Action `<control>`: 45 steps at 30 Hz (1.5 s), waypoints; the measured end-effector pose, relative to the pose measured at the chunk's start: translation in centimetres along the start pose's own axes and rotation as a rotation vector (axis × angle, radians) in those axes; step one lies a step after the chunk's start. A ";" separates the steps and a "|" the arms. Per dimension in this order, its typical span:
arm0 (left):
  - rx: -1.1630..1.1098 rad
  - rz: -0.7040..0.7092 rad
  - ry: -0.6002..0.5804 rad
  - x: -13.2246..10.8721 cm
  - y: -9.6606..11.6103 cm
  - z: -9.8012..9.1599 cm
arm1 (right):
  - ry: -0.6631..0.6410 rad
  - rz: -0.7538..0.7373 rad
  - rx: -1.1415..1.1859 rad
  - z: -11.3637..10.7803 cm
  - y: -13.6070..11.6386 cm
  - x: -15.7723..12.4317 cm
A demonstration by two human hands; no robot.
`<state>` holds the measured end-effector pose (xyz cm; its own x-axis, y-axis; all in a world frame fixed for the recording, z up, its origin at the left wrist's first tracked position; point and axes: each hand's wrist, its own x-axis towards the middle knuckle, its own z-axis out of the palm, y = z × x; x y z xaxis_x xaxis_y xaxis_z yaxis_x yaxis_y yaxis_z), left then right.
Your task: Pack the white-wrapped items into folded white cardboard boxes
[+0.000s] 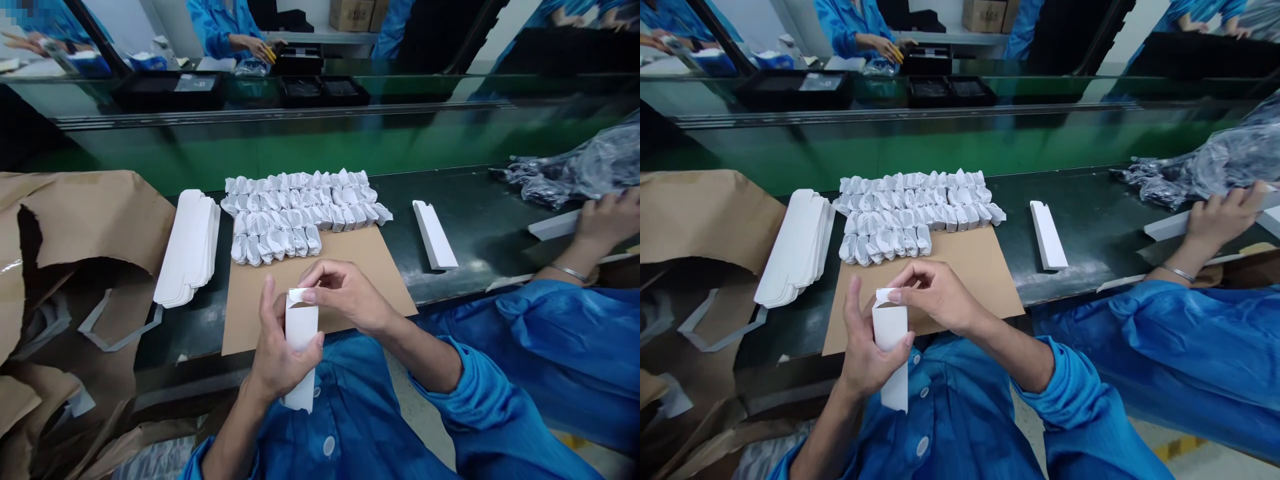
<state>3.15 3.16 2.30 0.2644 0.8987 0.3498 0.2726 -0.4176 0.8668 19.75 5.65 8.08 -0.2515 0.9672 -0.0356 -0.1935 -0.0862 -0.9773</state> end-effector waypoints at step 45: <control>0.267 -0.177 0.411 0.9 -3.8 -5.0 | 0.347 -0.021 -1.296 -7.9 3.0 6.4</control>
<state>-2.29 6.27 1.10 -0.1777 0.9144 0.3637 0.5207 -0.2262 0.8232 25.08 13.50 3.29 0.0294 0.9923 0.1199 0.8859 0.0297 -0.4630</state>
